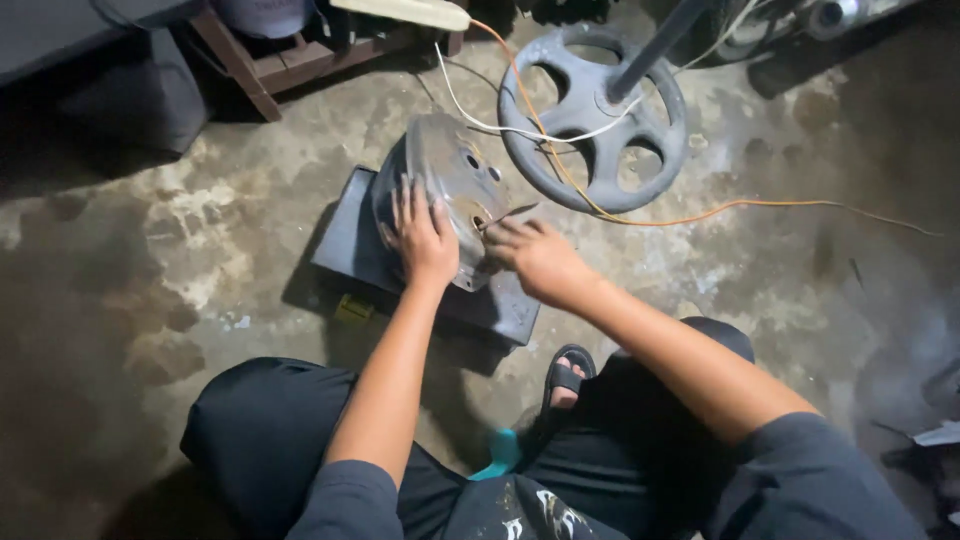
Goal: The person sits on the floor and sands a metal part using a sanding block. They hold the part with their left hand and rub the sanding block over the surface with their right hand, focusing on the edges and holes.
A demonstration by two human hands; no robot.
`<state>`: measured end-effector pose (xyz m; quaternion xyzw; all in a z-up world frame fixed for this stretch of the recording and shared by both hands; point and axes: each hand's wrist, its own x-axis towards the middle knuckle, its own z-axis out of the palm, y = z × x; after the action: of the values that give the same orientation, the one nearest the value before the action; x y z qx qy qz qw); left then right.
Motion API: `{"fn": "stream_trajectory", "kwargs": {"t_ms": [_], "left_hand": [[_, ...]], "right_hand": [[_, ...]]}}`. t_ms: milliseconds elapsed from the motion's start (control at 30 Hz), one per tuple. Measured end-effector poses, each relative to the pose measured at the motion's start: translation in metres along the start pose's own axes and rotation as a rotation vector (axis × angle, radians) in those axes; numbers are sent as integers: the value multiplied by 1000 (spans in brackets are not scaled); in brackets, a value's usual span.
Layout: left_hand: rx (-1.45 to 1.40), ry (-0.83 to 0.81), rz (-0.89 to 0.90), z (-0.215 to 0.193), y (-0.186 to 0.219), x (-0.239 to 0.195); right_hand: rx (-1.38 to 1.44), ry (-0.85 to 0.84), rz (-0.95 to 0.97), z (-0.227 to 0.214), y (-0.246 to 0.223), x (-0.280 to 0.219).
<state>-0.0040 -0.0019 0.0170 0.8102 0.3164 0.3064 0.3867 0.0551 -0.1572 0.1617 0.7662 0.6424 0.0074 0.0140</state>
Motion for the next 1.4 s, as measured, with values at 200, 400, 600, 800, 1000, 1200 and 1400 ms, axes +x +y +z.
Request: {"fn": "stream_trajectory", "kwargs": {"t_ms": [200, 400, 600, 800, 1000, 1200, 1400], "left_hand": [[4, 10, 7, -2, 1, -1], [14, -16, -10, 5, -9, -1], [13, -29, -16, -4, 1, 0], [42, -51, -39, -2, -1, -1], [19, -46, -12, -6, 1, -2], [49, -33, -8, -5, 2, 0], [58, -35, -22, -1, -3, 0]], "right_hand": [[766, 171, 651, 47, 55, 1], [948, 163, 670, 86, 70, 26], [893, 50, 661, 109, 57, 59], [897, 212, 290, 66, 45, 58], [974, 328, 305, 109, 52, 60], [1116, 231, 410, 93, 46, 60], [1174, 71, 678, 75, 37, 53]]}}
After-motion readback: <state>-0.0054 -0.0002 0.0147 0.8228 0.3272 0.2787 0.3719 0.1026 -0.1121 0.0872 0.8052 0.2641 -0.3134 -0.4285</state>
